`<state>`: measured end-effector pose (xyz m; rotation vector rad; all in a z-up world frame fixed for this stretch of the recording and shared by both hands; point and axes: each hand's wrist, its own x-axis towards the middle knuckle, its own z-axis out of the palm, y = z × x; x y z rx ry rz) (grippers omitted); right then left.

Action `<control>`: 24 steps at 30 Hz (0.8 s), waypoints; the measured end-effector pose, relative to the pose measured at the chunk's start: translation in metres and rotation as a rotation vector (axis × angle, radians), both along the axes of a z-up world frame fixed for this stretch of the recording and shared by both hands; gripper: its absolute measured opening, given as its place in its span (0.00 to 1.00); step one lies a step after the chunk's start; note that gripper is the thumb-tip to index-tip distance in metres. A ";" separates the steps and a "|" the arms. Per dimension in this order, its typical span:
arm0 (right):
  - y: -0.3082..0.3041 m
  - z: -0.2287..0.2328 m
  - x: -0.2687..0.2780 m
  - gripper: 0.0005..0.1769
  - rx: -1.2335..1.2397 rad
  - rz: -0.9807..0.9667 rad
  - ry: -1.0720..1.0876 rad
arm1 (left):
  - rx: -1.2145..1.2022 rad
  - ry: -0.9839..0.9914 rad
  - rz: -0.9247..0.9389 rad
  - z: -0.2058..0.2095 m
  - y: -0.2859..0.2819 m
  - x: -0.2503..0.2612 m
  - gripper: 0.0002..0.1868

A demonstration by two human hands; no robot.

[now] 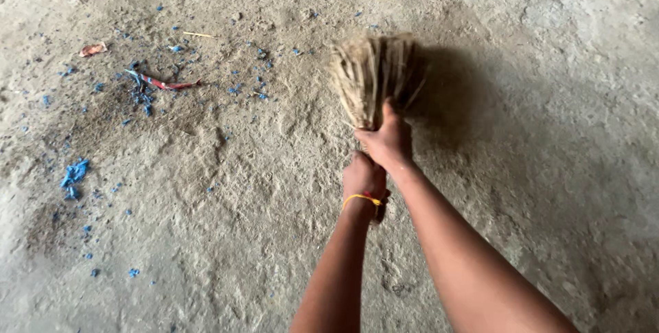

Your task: The person sweeps debris and dust on a concrete floor using a small hand broom.

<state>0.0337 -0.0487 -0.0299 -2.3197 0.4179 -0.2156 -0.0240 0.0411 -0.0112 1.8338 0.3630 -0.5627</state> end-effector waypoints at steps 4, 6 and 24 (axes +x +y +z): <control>0.036 0.014 0.003 0.53 0.015 0.096 -0.006 | 0.103 -0.056 0.055 0.008 0.026 0.000 0.19; 0.046 0.010 0.003 0.53 0.058 0.130 -0.051 | 0.111 -0.069 0.081 0.009 0.033 -0.002 0.20; -0.070 0.019 0.025 0.50 0.084 -0.114 0.011 | 0.182 -0.010 -0.111 -0.015 -0.074 0.046 0.22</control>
